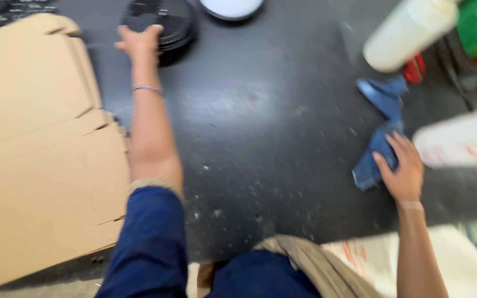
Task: The person opens a cardboard box and takes out round LED panel lights, wipes each panel with a blue cloth, wraps the panels in clear plastic film, and folds flat cardboard boxes on the workbench.
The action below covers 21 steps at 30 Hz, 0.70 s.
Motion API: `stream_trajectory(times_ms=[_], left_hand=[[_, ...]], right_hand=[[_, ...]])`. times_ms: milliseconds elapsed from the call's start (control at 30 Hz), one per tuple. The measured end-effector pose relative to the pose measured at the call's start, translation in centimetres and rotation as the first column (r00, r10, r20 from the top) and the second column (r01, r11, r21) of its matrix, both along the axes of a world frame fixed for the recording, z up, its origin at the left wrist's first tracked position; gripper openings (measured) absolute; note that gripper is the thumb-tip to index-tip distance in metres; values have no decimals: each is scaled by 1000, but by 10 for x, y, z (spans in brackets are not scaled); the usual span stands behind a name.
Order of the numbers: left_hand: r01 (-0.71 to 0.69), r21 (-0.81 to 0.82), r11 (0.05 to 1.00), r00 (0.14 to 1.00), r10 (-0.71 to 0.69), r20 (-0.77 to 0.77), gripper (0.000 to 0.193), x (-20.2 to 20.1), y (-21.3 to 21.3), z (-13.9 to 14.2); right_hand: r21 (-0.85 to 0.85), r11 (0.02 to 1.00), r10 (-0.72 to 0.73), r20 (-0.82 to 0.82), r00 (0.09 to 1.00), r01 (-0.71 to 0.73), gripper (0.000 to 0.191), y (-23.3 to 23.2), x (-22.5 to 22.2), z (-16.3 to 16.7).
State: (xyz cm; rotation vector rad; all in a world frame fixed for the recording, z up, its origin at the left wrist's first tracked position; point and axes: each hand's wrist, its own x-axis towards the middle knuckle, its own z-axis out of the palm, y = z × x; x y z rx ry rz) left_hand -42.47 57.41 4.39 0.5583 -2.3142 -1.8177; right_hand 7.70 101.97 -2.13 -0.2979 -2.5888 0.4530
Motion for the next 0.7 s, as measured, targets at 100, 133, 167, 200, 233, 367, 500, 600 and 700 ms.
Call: stream_trajectory(times_ms=[100, 133, 167, 200, 233, 367, 500, 600, 700], left_hand=[[150, 21, 988, 989, -150, -14, 108, 30, -7, -24], [192, 2, 981, 981, -192, 17, 106, 43, -9, -29], [258, -33, 966, 966, -257, 14, 105, 63, -9, -36], [319, -69, 945, 948, -319, 10, 103, 85, -12, -42], [388, -51, 920, 922, -388, -5, 102, 109, -12, -47], [554, -31, 832, 832, -554, -21, 102, 218, 8, -60], [604, -76, 793, 794, -607, -30, 95, 318, 39, -60], [597, 59, 800, 800, -588, -121, 94, 368, 61, -56], [383, -23, 924, 914, -375, 155, 94, 394, 72, -61]], right_hand=[[14, 1000, -24, 22, 999, 24, 49, 4, 3, -1], [20, 999, -38, 30, 999, 37, 50, 5, 3, -2], [18, 999, -45, 33, 998, 44, 50, 6, 4, -2], [15, 999, -48, 32, 998, 47, 50, 7, 6, -4], [4, 999, -48, 31, 998, 47, 49, 8, 6, -5], [90, 989, -121, 44, 992, 117, 49, 7, 7, -12], [64, 979, -191, -32, 981, 193, 60, 2, -6, -25], [97, 976, -192, -38, 981, 195, 59, 3, -19, -36], [-27, 977, -211, -174, 962, 210, 43, 17, -24, -40]])
